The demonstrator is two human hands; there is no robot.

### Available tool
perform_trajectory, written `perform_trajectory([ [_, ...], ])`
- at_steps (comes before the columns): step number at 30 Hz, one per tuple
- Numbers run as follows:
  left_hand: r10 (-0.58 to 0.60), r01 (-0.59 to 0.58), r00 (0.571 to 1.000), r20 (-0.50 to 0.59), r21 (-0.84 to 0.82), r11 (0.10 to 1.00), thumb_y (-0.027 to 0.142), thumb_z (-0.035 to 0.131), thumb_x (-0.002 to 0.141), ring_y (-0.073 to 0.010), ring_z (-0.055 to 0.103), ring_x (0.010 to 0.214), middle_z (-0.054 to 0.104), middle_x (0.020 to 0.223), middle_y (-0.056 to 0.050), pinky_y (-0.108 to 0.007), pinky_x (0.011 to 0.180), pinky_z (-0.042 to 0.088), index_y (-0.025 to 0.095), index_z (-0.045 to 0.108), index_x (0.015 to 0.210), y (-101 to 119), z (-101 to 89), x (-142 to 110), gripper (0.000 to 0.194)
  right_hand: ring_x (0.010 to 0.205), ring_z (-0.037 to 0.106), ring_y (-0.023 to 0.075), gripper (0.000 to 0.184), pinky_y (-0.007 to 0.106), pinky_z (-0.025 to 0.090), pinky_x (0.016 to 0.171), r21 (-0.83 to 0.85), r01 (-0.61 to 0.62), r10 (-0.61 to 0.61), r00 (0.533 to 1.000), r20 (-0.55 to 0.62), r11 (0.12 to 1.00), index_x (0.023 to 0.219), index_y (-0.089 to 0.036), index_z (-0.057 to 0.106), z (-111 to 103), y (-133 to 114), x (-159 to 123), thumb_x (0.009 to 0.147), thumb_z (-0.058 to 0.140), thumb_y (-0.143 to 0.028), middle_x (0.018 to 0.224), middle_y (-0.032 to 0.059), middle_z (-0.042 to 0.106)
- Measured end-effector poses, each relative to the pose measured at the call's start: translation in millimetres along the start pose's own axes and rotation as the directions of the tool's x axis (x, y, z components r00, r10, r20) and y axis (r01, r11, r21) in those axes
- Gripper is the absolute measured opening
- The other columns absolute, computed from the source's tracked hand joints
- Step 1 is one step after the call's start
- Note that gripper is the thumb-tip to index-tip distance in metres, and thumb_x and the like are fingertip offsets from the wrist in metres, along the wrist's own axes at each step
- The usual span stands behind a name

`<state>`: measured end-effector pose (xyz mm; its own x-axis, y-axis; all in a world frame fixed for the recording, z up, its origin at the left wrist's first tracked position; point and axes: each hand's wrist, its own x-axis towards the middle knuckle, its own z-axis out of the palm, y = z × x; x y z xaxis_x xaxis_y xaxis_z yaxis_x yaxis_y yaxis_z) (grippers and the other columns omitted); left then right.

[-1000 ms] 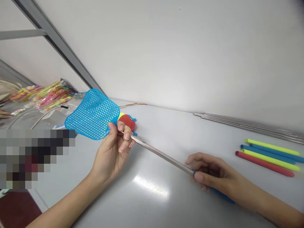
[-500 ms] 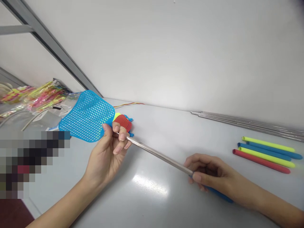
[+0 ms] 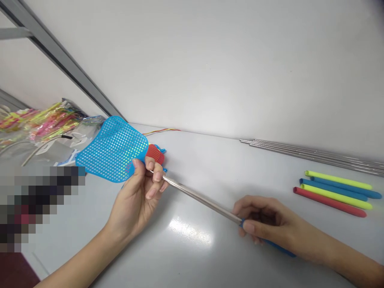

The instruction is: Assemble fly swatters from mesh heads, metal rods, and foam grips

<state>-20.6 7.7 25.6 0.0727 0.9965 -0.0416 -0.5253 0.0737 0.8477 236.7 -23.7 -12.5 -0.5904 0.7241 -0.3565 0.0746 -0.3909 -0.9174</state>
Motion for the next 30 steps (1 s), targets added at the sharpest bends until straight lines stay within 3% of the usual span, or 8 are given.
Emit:
perform_trajectory([
  [7, -0.195, 0.184, 0.973, 0.123, 0.094, 0.978, 0.037, 0.035, 0.090, -0.0018, 0.038, 0.042, 0.052, 0.068, 0.004, -0.018, 0.059, 0.044, 0.018, 0.048, 0.076, -15.7, 6.2, -9.3, 0.027, 0.061, 0.050, 0.0072, 0.022, 0.020, 0.041, 0.058, -0.038, 0.032, -0.032, 0.999, -0.010, 0.999, 0.099, -0.023, 0.057, -1.1, 6.8, 0.8, 0.081, 0.057, -0.038, 0.076, -0.0017, 0.062],
  [12, -0.275, 0.244, 0.941, 0.196, 0.166, 0.955, 0.039, 0.033, 0.091, -0.0038, 0.041, 0.047, 0.054, 0.074, 0.003, -0.019, 0.058, 0.039, 0.020, 0.048, 0.078, -23.6, 5.9, -12.8, 0.028, 0.060, 0.049, 0.0073, 0.024, 0.020, 0.040, 0.057, -0.071, 0.025, -0.026, 1.000, -0.008, 0.997, 0.098, -0.022, 0.057, 0.2, 3.7, 0.0, 0.082, 0.055, -0.040, 0.075, -0.0014, 0.061],
  [17, -0.267, 0.224, 0.944, 0.195, 0.216, 0.950, 0.039, 0.033, 0.091, -0.0044, 0.042, 0.049, 0.055, 0.076, 0.004, -0.020, 0.061, 0.038, 0.020, 0.050, 0.080, -22.5, 1.9, -11.8, 0.027, 0.061, 0.049, 0.0087, 0.027, 0.021, 0.041, 0.057, -0.089, 0.019, -0.020, 1.000, -0.011, 0.996, 0.100, -0.022, 0.057, 0.6, 4.1, -0.3, 0.081, 0.055, -0.041, 0.075, -0.0005, 0.060],
  [24, -0.202, 0.166, 0.968, 0.147, 0.226, 0.960, 0.040, 0.042, 0.087, -0.0078, 0.045, 0.056, 0.056, 0.072, 0.002, -0.020, 0.062, 0.039, 0.020, 0.054, 0.076, -17.6, 3.8, -11.1, 0.026, 0.083, 0.051, 0.0148, 0.033, 0.026, 0.043, 0.075, -0.217, 0.069, -0.073, 0.997, -0.013, 0.974, 0.105, -0.025, 0.058, 0.9, 2.4, -1.5, 0.077, 0.059, -0.042, 0.091, 0.0018, 0.057],
  [30, -0.114, 0.093, 0.987, 0.111, 0.185, 0.978, 0.044, 0.048, 0.083, -0.0120, 0.048, 0.067, 0.054, 0.070, 0.000, -0.022, 0.067, 0.043, 0.019, 0.057, 0.070, -7.2, 2.8, -9.3, 0.029, 0.062, 0.047, 0.0112, 0.029, 0.021, 0.038, 0.055, -0.301, 0.007, -0.017, 0.999, -0.031, 0.954, 0.083, -0.019, 0.061, 3.8, -3.5, -1.3, 0.082, 0.050, -0.046, 0.065, -0.0013, 0.051],
])
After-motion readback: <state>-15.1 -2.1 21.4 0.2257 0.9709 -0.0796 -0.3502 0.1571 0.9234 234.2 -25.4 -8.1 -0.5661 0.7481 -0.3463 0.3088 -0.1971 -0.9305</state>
